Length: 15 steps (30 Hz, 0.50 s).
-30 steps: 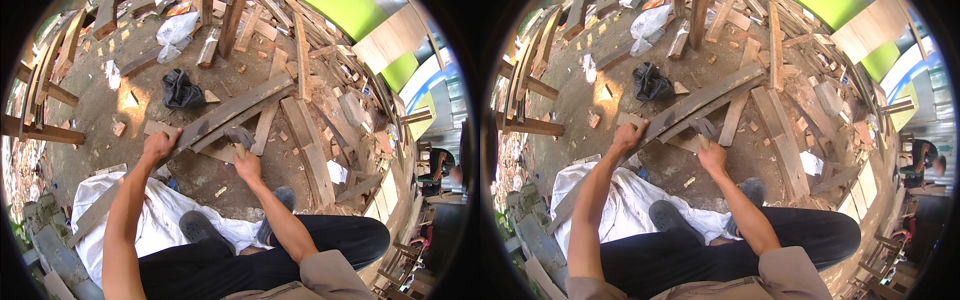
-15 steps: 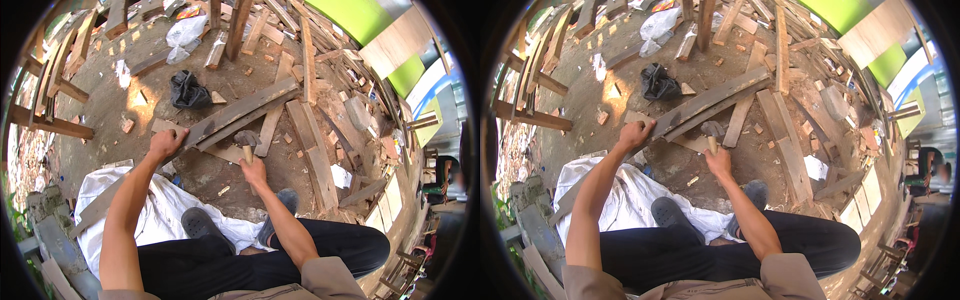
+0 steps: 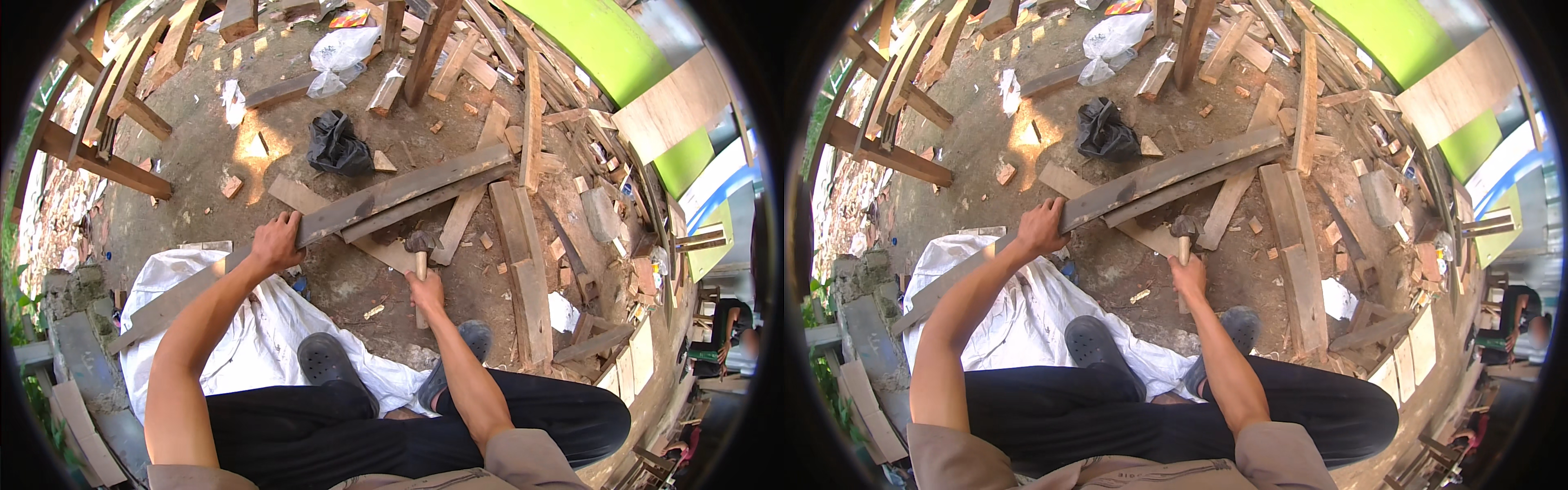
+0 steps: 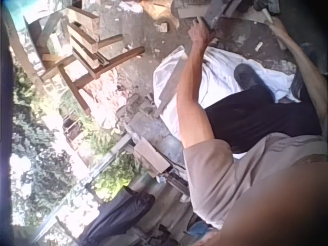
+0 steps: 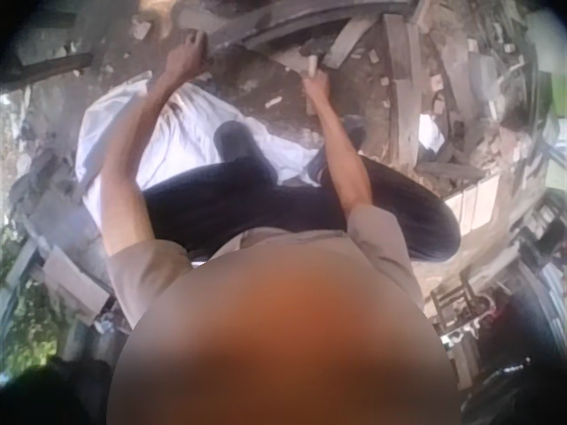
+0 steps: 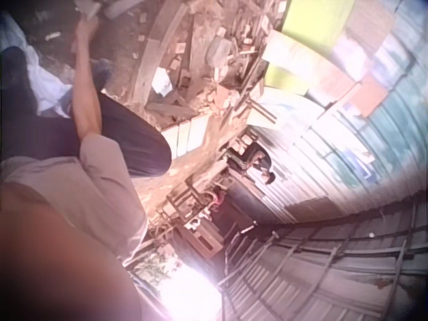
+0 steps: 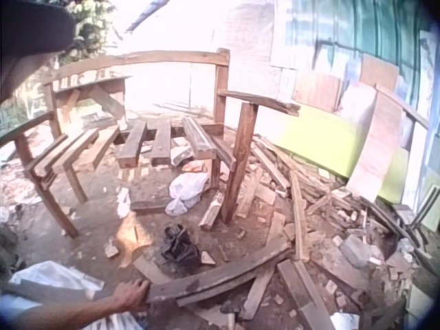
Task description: The person sits on the ground and repeatedly strikes a long wooden plank with a hammer to break it into smaller pieces. They reposition the plank several times and continue hammering until it splits, then handle the resulting fragments.
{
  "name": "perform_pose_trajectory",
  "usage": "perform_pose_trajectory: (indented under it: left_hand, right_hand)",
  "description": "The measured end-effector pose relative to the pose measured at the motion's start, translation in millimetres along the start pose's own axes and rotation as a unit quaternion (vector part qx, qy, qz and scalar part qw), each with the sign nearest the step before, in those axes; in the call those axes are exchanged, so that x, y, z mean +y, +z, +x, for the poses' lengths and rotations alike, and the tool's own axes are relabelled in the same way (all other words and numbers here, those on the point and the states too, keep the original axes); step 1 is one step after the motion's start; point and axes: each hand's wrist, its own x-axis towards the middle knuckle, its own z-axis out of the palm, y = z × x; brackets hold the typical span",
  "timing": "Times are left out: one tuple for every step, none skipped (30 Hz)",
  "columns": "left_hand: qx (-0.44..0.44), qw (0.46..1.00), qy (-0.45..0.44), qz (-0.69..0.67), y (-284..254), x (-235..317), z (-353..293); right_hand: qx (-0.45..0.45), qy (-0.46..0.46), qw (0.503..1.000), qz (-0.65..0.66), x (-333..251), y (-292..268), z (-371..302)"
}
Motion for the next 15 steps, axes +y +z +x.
perform_pose_trajectory:
  left_hand:
    - [-0.026,1.0,0.002,-0.012,-9,1,3]
    - [-0.059,0.998,0.012,-0.034,-19,-3,6]
    - [-0.092,0.994,0.023,-0.057,-28,-7,11]
    - [-0.125,0.988,0.035,-0.08,-33,-12,16]
    - [-0.132,0.984,0.044,-0.108,-33,-21,18]
    - [-0.138,0.979,0.057,-0.137,-31,-29,23]
    - [-0.144,0.973,0.07,-0.166,-28,-35,27]
    - [-0.14,0.971,0.076,-0.178,-29,-36,29]
    - [-0.144,0.971,0.077,-0.174,-30,-36,31]
    - [-0.149,0.971,0.078,-0.169,-31,-37,32]
    - [-0.153,0.971,0.08,-0.164,-33,-36,33]
    - [-0.153,0.972,0.079,-0.157,-34,-35,34]
    - [-0.153,0.974,0.078,-0.15,-35,-34,34]
    - [-0.154,0.975,0.075,-0.142,-35,-34,32]
    - [-0.149,0.977,0.07,-0.136,-35,-34,31]
  right_hand:
    - [0.004,0.001,1.0,-0.004,0,-1,-1]
    - [0.005,0.0,1.0,-0.008,-1,-1,-1]
    - [0.002,-0.002,1.0,-0.009,-2,-2,-1]
    - [-0.001,-0.004,1.0,-0.01,-3,-3,0]
    - [-0.009,-0.007,1.0,-0.011,-6,-1,0]
    - [-0.019,0.0,1.0,-0.002,-6,-2,2]
    - [-0.028,0.007,1.0,0.007,-7,-2,4]
    - [-0.036,0.015,0.999,0.016,-8,-3,5]
    - [-0.039,0.02,0.999,0.02,-9,-4,5]
    - [-0.042,0.025,0.999,0.023,-10,-5,6]
    - [-0.045,0.03,0.998,0.026,-10,-6,6]
    - [-0.046,0.032,0.998,0.031,-10,-7,7]
    - [-0.048,0.034,0.998,0.035,-10,-8,8]
    - [-0.053,0.037,0.997,0.04,-13,-6,6]
    - [-0.061,0.044,0.996,0.057,-15,-5,4]
